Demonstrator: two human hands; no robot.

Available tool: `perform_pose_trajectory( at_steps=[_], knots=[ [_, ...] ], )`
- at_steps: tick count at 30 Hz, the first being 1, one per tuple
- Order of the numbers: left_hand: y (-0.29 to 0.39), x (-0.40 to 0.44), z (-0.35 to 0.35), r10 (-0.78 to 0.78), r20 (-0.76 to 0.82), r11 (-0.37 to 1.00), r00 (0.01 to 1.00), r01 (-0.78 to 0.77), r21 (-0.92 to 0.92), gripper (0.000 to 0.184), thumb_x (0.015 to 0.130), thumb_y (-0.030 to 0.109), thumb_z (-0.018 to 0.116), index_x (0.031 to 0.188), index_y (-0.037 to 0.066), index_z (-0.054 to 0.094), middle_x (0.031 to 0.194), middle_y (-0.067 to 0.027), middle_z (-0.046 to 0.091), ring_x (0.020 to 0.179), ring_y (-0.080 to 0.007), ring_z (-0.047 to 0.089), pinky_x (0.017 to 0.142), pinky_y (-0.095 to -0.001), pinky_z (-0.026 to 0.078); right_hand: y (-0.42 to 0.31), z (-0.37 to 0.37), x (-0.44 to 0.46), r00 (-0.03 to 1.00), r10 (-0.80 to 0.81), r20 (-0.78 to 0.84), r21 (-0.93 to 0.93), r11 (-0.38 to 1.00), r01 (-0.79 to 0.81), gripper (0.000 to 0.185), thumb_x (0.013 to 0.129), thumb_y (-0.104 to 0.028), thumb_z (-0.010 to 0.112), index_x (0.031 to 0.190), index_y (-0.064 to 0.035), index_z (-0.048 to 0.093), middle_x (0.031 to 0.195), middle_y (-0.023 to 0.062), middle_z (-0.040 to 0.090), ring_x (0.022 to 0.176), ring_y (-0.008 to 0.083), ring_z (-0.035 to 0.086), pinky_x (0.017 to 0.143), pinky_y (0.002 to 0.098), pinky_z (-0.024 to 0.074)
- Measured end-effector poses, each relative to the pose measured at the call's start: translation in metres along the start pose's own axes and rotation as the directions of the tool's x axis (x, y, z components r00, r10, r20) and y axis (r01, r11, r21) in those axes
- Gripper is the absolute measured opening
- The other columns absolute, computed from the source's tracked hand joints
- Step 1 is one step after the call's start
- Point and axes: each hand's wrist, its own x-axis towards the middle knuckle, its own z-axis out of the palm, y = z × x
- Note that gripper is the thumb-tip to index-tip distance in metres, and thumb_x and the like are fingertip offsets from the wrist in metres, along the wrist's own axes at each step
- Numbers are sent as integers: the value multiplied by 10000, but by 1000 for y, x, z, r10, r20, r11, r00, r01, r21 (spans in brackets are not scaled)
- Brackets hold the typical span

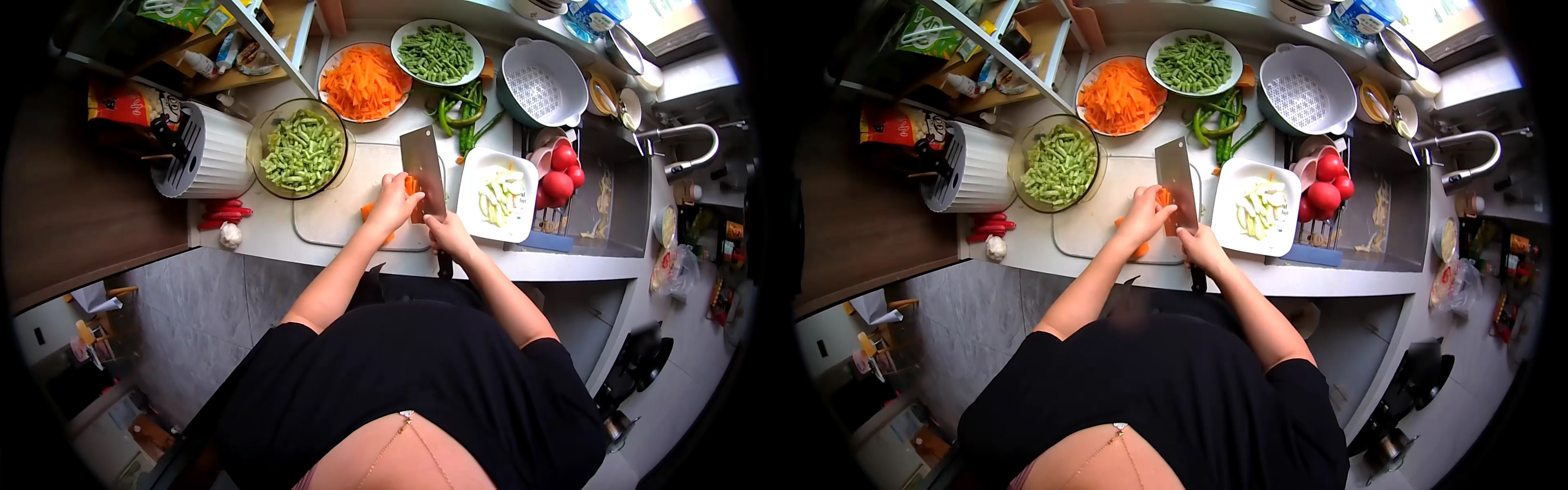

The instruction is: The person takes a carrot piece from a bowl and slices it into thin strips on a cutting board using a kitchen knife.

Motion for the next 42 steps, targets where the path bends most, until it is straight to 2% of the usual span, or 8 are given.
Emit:
perform_pose_trajectory(
  at_steps=[6, 8, 10, 14, 19, 24, 36, 42],
  knots=[
    [36, 50, -42, 233, -309, 968, 922, -249, -13, 378, 858, 131, 632, 1175, -25, 499, 1093, -236, 480, 976, -391, 535, 875, -405, 459, -83, 11, 19, 983, -173, -58, 202, 962, 181, 169, 900, -162, 487, 809, -19, 490, 516, 16, 450, 368, 131, 436, 373, 294, 407],
    [41, 86, -62, 396, -468, 917, 790, -364, 163, 329, 856, 98, 640, 1143, -26, 539, 1010, -161, 505, 711, -209, 563, 717, -336, 486, -120, 12, 33, 964, -260, -60, 164, 950, 266, 147, 899, -159, 488, 843, -23, 487, 537, 17, 459, 387, 133, 455, 380, 295, 410],
    [58, 113, -88, 390, -497, 919, 775, -360, 161, 289, 866, 110, 629, 1106, -34, 559, 987, -163, 517, 708, -220, 573, 721, -339, 488, -151, 14, 48, 935, -342, -95, 165, 921, 354, 149, 895, -164, 496, 866, -18, 502, 544, 15, 461, 387, 134, 462, 381, 297, 411],
    [27, 167, -108, 437, -480, 873, 760, -232, 428, 288, 879, 143, 611, 1104, -34, 571, 1067, -195, 540, 843, -265, 625, 790, -355, 496, -176, 4, 84, 870, -455, -191, -195, 886, 421, 255, 897, -203, 472, 877, 39, 548, 544, 98, 540, 422, 207, 560, 432, 343, 477],
    [46, 125, -146, 297, -596, 952, 746, -186, 241, 263, 897, 131, 589, 1109, -24, 573, 1097, -156, 543, 855, -215, 603, 771, -322, 496, -173, -8, 85, 754, -615, -232, -534, 729, 430, 311, 885, -229, 509, 903, 71, 592, 744, 271, 626, 730, 424, 625, 683, 452, 497],
    [36, 18, -129, 362, -430, 929, 827, -356, 98, 274, 888, 119, 596, 1119, -21, 553, 1106, -145, 523, 769, -197, 567, 766, -325, 503, -163, -8, 65, 834, -506, -222, -515, 787, 341, 304, 880, -233, 513, 902, 60, 592, 786, 284, 624, 805, 446, 611, 735, 461, 481],
    [-37, -88, -29, -22, -168, 997, 986, 9, -77, 640, 817, 136, 686, 1340, 1, 342, 1276, -209, 340, 939, -308, 561, 822, -348, 505, -88, -19, -32, 947, -216, -238, -231, 960, 161, 261, 910, -203, 521, 953, 44, 593, 632, 161, 583, 557, 201, 561, 565, 368, 462],
    [-24, -61, -23, 25, -146, 996, 989, -12, 89, 534, 779, 100, 717, 1234, -12, 460, 1195, -177, 387, 889, -257, 564, 728, -309, 524, -41, -21, -39, 911, -347, -225, -444, 869, 221, 257, 907, -199, 524, 932, 46, 599, 746, 253, 630, 712, 407, 623, 678, 420, 485]
  ],
)
